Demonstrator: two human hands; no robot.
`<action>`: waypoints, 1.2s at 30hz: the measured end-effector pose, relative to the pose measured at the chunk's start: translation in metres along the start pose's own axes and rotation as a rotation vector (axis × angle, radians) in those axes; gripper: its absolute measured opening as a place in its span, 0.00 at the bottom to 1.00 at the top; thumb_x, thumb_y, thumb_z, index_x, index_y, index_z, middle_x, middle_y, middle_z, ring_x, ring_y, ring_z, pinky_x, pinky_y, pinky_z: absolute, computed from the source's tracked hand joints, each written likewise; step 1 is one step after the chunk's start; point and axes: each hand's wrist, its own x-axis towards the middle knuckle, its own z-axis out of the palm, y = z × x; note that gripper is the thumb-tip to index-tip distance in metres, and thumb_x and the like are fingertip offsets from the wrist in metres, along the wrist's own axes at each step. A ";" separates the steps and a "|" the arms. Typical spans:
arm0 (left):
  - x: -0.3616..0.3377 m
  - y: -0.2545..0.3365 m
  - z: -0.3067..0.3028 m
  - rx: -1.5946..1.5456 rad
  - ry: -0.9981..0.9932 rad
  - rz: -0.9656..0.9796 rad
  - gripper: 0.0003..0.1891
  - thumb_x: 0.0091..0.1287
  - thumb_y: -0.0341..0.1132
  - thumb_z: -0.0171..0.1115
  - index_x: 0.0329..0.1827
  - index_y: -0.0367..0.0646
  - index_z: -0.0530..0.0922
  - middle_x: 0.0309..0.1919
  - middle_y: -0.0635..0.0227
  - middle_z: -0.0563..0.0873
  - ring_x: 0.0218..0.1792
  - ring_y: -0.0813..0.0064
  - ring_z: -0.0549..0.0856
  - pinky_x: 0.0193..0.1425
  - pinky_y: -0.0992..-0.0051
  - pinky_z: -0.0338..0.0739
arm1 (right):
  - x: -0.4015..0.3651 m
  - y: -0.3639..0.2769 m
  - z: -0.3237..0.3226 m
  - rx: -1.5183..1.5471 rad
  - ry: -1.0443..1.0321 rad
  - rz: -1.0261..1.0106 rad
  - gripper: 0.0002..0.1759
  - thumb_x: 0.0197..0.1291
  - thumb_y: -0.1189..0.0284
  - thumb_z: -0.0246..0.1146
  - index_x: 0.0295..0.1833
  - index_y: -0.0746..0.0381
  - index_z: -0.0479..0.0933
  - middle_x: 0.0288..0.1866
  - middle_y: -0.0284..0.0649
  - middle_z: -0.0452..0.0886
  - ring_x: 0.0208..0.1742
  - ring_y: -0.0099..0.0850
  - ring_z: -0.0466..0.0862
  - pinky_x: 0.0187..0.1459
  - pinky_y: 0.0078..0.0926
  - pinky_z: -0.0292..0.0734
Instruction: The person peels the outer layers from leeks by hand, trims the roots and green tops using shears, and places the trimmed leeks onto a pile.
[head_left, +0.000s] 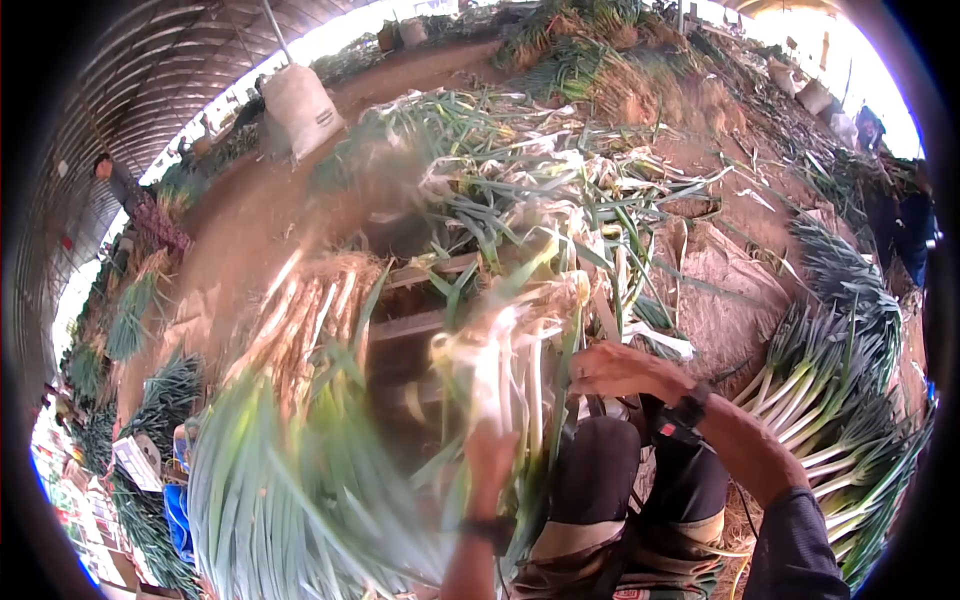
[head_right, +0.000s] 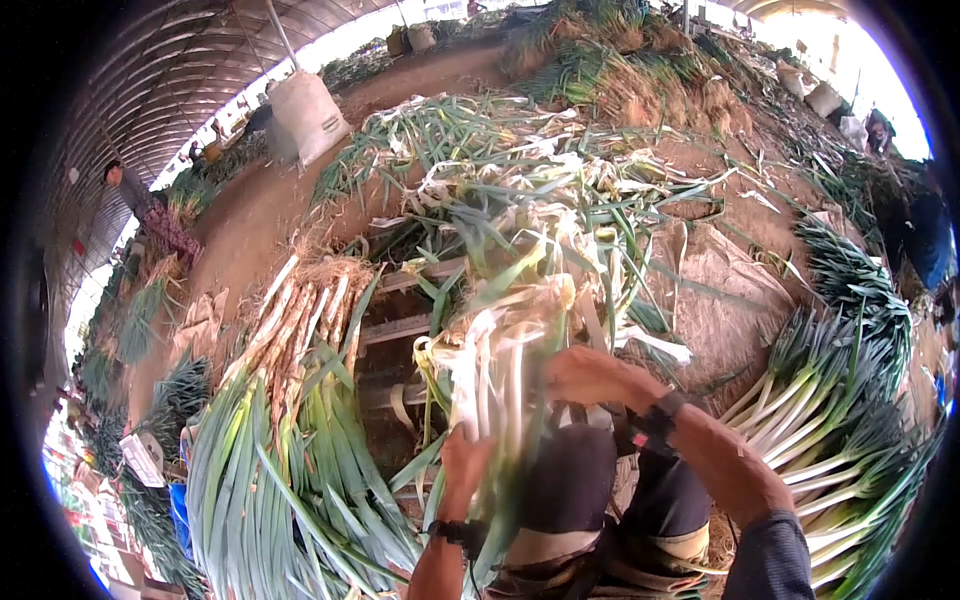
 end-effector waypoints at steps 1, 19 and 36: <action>0.000 -0.008 0.004 0.018 0.014 0.004 0.29 0.53 0.42 0.74 0.56 0.33 0.81 0.41 0.50 0.89 0.39 0.59 0.88 0.44 0.62 0.81 | 0.016 0.016 0.014 0.111 -0.016 0.002 0.19 0.71 0.56 0.60 0.48 0.63 0.79 0.38 0.44 0.84 0.41 0.38 0.84 0.46 0.39 0.79; 0.009 -0.009 0.006 0.075 0.026 -0.066 0.13 0.65 0.45 0.63 0.37 0.44 0.84 0.37 0.51 0.88 0.40 0.47 0.88 0.45 0.52 0.81 | 0.093 0.078 0.087 0.890 -0.016 0.113 0.19 0.64 0.64 0.70 0.53 0.67 0.83 0.47 0.39 0.83 0.50 0.28 0.80 0.52 0.30 0.77; 0.020 0.005 -0.050 -0.310 -0.046 0.146 0.19 0.62 0.47 0.73 0.37 0.36 0.86 0.22 0.70 0.85 0.19 0.81 0.80 0.19 0.76 0.71 | 0.064 -0.044 0.026 0.945 0.093 -0.028 0.19 0.68 0.56 0.66 0.49 0.61 0.84 0.30 0.34 0.79 0.26 0.21 0.78 0.23 0.18 0.74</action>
